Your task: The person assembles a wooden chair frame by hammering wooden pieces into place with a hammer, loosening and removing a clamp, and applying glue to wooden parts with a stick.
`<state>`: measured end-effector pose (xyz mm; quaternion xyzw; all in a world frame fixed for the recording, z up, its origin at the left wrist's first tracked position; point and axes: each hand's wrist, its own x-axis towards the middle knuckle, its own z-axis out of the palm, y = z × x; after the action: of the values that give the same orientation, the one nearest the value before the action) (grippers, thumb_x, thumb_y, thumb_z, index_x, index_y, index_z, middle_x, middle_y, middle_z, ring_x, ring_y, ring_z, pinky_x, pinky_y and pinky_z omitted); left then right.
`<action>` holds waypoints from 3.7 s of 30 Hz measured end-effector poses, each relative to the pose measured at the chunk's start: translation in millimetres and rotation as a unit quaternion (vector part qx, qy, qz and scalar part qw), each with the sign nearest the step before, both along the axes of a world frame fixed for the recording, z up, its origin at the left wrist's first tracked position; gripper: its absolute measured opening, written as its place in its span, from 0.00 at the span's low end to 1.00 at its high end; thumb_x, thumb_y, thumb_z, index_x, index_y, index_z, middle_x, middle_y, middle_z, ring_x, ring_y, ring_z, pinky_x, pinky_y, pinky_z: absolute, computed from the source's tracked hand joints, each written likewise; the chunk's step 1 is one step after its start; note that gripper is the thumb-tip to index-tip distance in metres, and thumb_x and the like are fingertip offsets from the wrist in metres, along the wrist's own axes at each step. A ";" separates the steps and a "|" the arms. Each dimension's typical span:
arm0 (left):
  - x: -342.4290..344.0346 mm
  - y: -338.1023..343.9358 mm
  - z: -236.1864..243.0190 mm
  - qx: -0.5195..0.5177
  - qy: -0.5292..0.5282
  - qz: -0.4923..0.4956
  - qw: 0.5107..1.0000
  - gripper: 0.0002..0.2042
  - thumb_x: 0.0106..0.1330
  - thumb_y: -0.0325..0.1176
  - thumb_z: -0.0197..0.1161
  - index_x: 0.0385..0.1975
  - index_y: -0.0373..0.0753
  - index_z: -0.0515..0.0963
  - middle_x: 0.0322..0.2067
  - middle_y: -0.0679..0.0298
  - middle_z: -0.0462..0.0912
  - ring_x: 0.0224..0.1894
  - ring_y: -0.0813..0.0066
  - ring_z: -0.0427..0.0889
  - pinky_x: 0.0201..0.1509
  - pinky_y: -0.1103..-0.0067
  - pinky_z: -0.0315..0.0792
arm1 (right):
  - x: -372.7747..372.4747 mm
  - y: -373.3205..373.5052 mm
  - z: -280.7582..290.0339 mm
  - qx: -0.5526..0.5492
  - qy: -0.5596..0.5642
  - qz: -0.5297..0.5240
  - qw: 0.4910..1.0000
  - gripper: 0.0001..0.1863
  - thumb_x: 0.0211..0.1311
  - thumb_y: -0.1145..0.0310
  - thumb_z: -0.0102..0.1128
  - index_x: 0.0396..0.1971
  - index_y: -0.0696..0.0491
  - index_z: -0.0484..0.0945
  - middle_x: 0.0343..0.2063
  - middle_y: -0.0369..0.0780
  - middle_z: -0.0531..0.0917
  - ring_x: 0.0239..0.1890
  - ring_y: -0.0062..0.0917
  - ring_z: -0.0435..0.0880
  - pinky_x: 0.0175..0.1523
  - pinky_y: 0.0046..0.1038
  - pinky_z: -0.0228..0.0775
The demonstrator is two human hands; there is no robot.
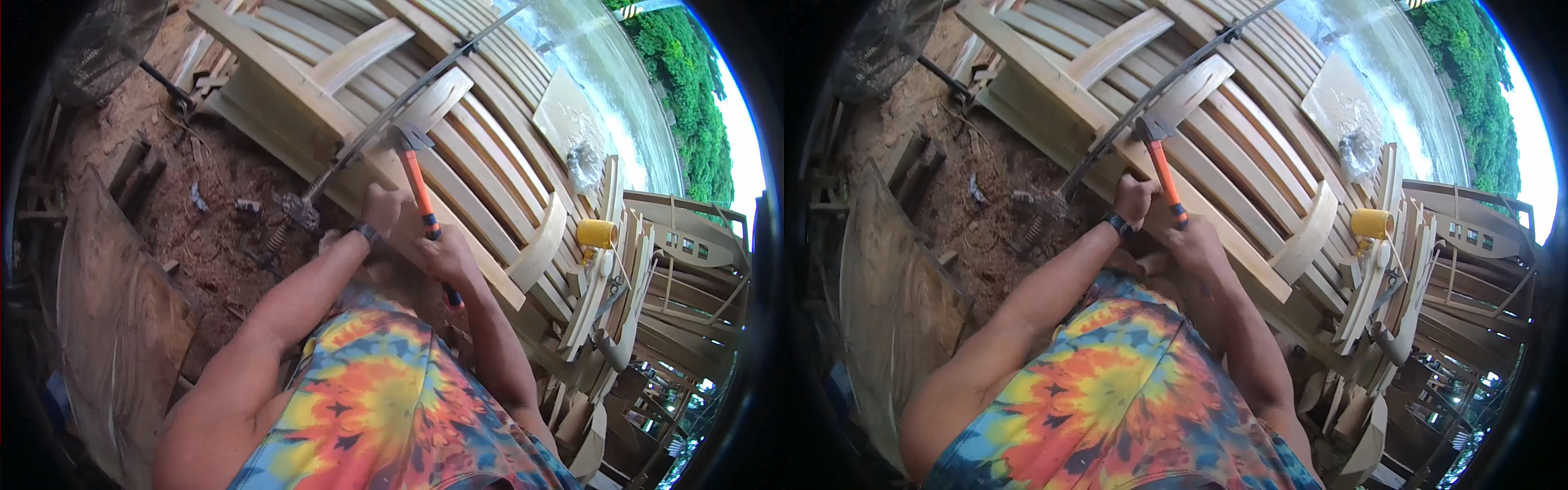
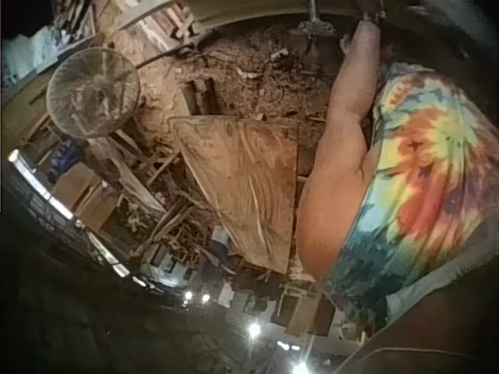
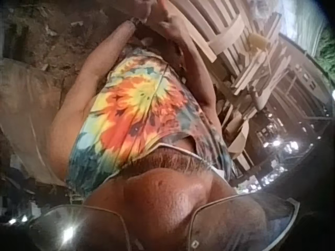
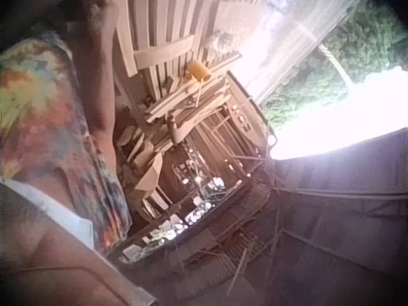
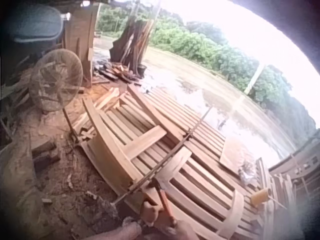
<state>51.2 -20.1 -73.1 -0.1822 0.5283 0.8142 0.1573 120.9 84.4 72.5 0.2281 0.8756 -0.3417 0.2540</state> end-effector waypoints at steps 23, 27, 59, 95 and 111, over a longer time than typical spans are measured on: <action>62.2 21.4 -7.4 0.167 -0.034 -0.031 0.985 0.19 0.71 0.41 0.57 0.57 0.39 0.76 0.52 0.58 0.83 0.57 0.63 0.79 0.63 0.62 0.71 | 210.0 309.4 -31.6 0.079 0.253 -0.321 0.909 0.15 0.56 0.64 0.71 0.31 0.62 0.81 0.18 0.36 0.76 0.22 0.19 0.74 0.30 0.28 0.68; 117.4 37.2 -0.7 0.119 -0.092 -0.136 0.979 0.23 0.74 0.46 0.53 0.57 0.33 0.75 0.54 0.53 0.81 0.58 0.58 0.78 0.64 0.61 0.71 | 237.5 364.2 -49.0 0.149 0.233 -0.309 0.910 0.19 0.56 0.62 0.73 0.35 0.65 0.82 0.22 0.41 0.81 0.26 0.24 0.78 0.37 0.31 0.72; 176.3 73.2 -30.7 -0.545 0.323 -0.471 0.613 0.34 0.68 0.43 0.57 0.71 0.33 0.59 0.64 0.47 0.71 0.70 0.50 0.65 0.74 0.57 0.57 | 230.5 380.1 -73.9 0.225 0.405 -0.186 0.867 0.25 0.54 0.70 0.68 0.53 0.57 0.76 0.42 0.47 0.81 0.46 0.42 0.81 0.54 0.39 0.73; 77.4 -206.3 25.8 -0.667 0.250 -0.168 0.681 0.20 0.61 0.37 0.65 0.49 0.31 0.78 0.40 0.47 0.86 0.41 0.51 0.85 0.46 0.62 0.75 | 88.1 -114.2 -145.6 -0.697 -0.392 0.107 0.591 0.20 0.75 0.53 0.53 0.40 0.56 0.83 0.11 0.26 0.61 0.12 0.15 0.56 0.23 0.25 0.59; 48.0 -241.1 -14.7 -0.221 -0.023 -0.260 0.940 0.07 0.65 0.32 0.69 0.34 0.36 0.80 0.29 0.68 0.84 0.25 0.81 0.78 0.30 0.79 0.73 | 75.9 -185.2 -34.7 -0.513 0.050 -0.201 0.833 0.25 0.66 0.54 0.60 0.51 0.61 0.77 0.42 0.40 0.80 0.46 0.24 0.79 0.51 0.27 0.71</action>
<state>99.1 -261.2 -87.8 -0.0872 0.7204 0.6031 0.3312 196.8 -100.8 37.9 0.2188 0.5205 -0.7966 0.2161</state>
